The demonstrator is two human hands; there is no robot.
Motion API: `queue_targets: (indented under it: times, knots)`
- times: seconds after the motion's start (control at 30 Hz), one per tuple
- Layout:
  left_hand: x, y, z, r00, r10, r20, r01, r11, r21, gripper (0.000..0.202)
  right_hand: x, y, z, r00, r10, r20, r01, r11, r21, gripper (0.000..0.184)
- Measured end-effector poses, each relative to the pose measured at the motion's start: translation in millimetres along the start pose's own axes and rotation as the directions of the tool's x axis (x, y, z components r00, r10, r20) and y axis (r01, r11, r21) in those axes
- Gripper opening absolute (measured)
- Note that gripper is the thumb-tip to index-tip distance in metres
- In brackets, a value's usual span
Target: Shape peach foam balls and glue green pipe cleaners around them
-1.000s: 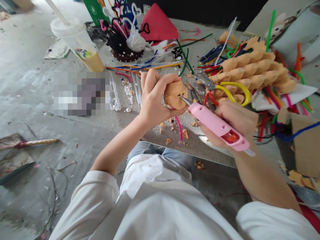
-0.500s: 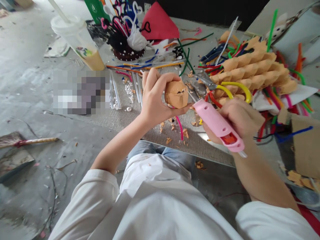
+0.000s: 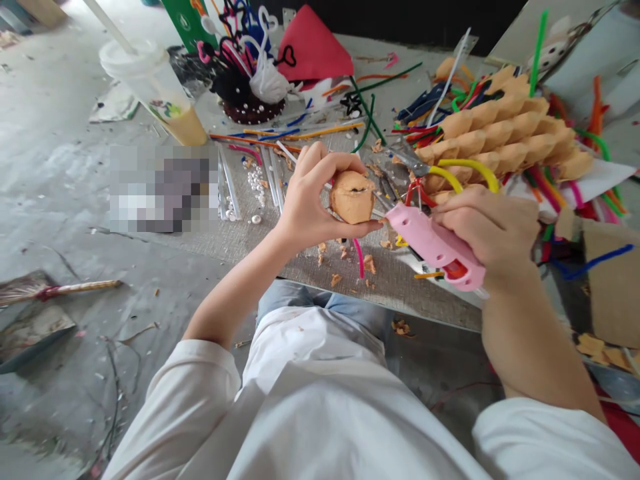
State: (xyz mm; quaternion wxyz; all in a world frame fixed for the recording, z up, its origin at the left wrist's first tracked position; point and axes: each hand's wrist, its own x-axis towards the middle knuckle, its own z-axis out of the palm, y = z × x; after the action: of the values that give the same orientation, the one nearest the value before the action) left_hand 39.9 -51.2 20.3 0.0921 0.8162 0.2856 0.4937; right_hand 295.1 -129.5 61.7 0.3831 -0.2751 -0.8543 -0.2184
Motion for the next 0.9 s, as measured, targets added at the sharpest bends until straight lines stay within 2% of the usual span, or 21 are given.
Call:
queue_targets:
  times: [0.1,0.27,0.4,0.53,0.6,0.67,0.77,0.9]
  knots:
    - [0.8,1.6,-1.2,1.0,-0.018,0.0,0.018,1.0,0.003,0.081,-2.5,2.5,1.8,0.998,0.021,-0.068,-0.022,1.0,-0.017,0.019]
    - [0.3,2.5,-0.6,1.0,-0.026,0.002,0.026,0.999,-0.035,0.081,-0.8,-6.8,4.7,0.999,0.047,-0.018,-0.046,0.998,0.049,0.018]
    - [1.1,1.7,-1.4,1.0,-0.007,-0.009,0.005,0.993,-0.118,0.08,-1.9,-2.3,3.7,0.995,0.092,-0.044,-0.089,0.994,0.069,0.02]
    - [3.0,3.2,-4.4,0.999,-0.028,0.029,0.033,0.985,-0.172,0.085,-3.5,3.7,7.2,0.983,0.159,-0.097,-0.145,0.98,0.134,0.019]
    - [3.6,4.3,-5.5,0.998,-0.044,0.053,0.053,0.978,-0.203,0.087,-3.0,5.0,10.1,0.983,0.127,-0.132,-0.111,0.987,0.12,0.019]
    - [3.9,5.5,-5.8,0.995,-0.061,0.077,0.078,0.969,-0.234,0.088,-3.0,6.4,12.8,0.975,0.158,-0.156,-0.149,0.987,0.065,0.023]
    - [4.4,7.6,-5.9,0.992,-0.093,0.087,0.114,0.953,-0.281,0.089,-7.3,8.7,17.3,0.939,0.337,-0.074,-0.34,0.939,-0.045,0.028]
    - [6.0,10.8,-6.8,0.988,-0.123,0.098,0.15,0.926,-0.348,0.083,-20.0,6.8,28.0,0.885,0.444,0.139,-0.438,0.896,-0.069,0.03]
